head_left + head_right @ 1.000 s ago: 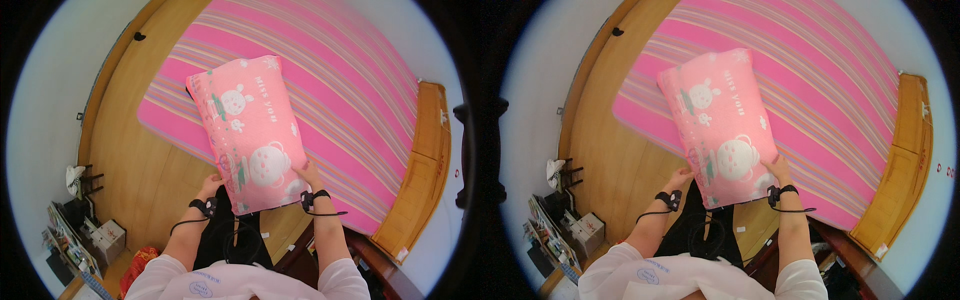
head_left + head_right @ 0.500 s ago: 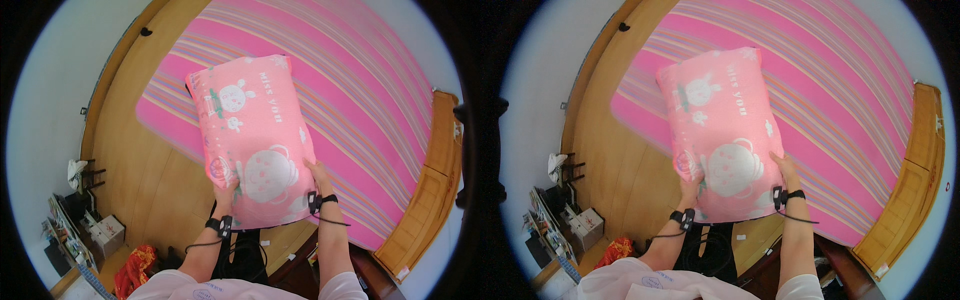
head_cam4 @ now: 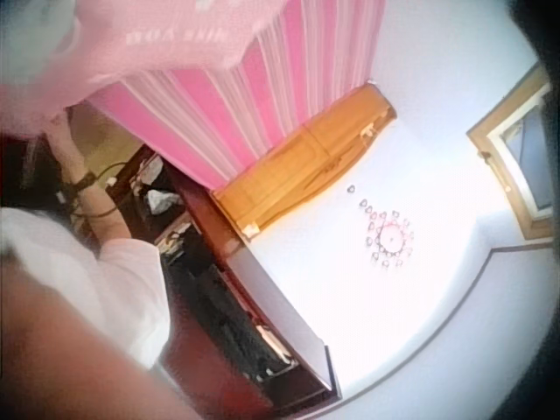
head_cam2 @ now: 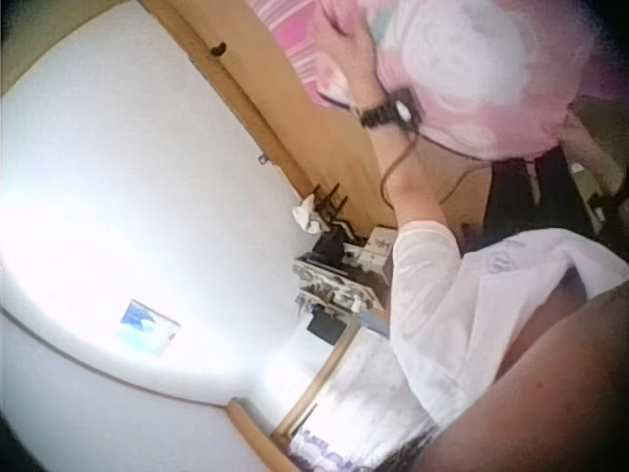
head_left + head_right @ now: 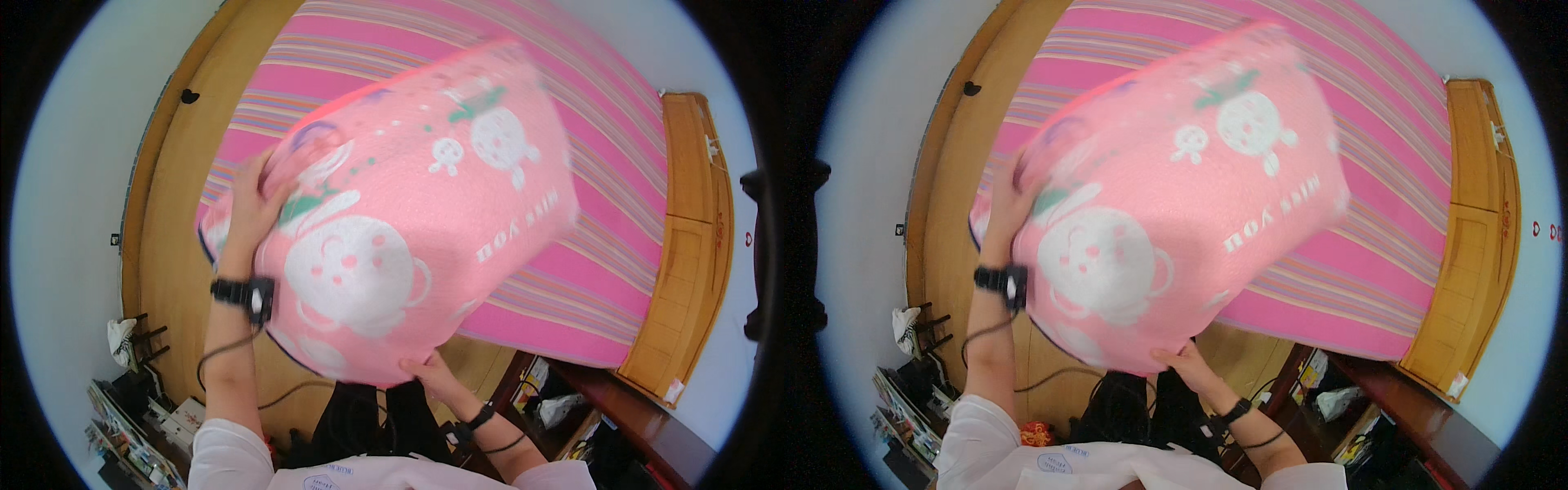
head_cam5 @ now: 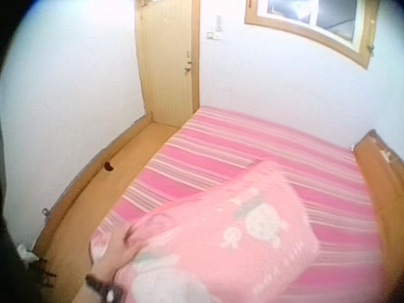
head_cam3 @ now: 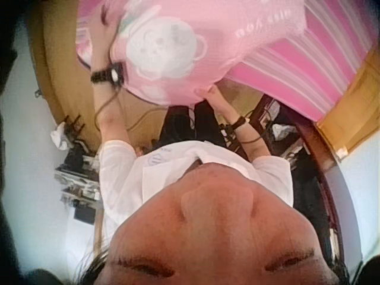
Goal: The person smooths a pink striped fitted sheet over a mattress, tucking the edges under the bed frame. They then place a pink pillow with a cartoon design on the bed, adjust its position, and smooth the sheet around it.
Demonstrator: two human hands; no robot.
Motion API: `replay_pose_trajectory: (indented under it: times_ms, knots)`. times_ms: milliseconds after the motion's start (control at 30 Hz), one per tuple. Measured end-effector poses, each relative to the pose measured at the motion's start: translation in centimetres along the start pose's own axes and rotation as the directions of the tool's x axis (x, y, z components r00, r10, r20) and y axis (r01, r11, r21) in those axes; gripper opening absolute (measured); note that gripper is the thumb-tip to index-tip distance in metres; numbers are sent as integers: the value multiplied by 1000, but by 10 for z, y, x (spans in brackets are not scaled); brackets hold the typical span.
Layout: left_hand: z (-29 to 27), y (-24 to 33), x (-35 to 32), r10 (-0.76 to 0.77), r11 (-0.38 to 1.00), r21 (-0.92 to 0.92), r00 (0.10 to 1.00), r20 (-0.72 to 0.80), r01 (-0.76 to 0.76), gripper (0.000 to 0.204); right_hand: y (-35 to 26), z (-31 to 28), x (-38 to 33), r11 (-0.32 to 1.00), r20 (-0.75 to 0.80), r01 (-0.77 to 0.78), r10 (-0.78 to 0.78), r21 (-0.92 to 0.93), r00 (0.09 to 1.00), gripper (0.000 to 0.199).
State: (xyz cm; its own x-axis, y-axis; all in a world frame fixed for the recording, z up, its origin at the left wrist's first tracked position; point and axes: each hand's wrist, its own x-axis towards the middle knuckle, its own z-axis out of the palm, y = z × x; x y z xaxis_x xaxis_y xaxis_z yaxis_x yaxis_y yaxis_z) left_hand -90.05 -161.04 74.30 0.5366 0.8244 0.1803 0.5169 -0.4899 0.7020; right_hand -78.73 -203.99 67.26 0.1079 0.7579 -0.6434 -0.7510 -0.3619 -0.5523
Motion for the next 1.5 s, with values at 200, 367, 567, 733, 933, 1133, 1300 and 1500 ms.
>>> replay_pose_trajectory:
  times_ms: [200,367,567,733,933,1133,1300,1500]
  knots:
    - [48,-43,1,261,902,332,961,95,-277,69,25,19,70,846,-124,-188,285,500,951,14]
    - [96,-59,-118,-154,969,223,968,197,109,68,31,16,97,831,-96,-179,267,527,959,16]
    - [146,-26,-214,-520,-456,-289,12,854,841,65,31,32,75,849,-9,-206,240,487,971,18]
    - [143,13,-191,-535,-467,-676,426,729,571,49,10,39,49,866,47,-308,316,394,948,25]
    - [65,89,-119,-509,200,-893,821,258,404,38,-79,19,20,883,-222,-155,60,-443,973,31]
    - [2,217,-102,335,841,-512,577,745,173,29,-236,101,-78,-234,383,499,-897,-834,221,77]
    - [-36,268,-146,579,715,-693,633,514,-91,22,-283,164,-102,-285,928,883,-99,-373,360,88]
    - [-145,278,-214,-34,869,-374,793,609,324,30,-240,194,-121,-340,919,864,2,-371,395,51]
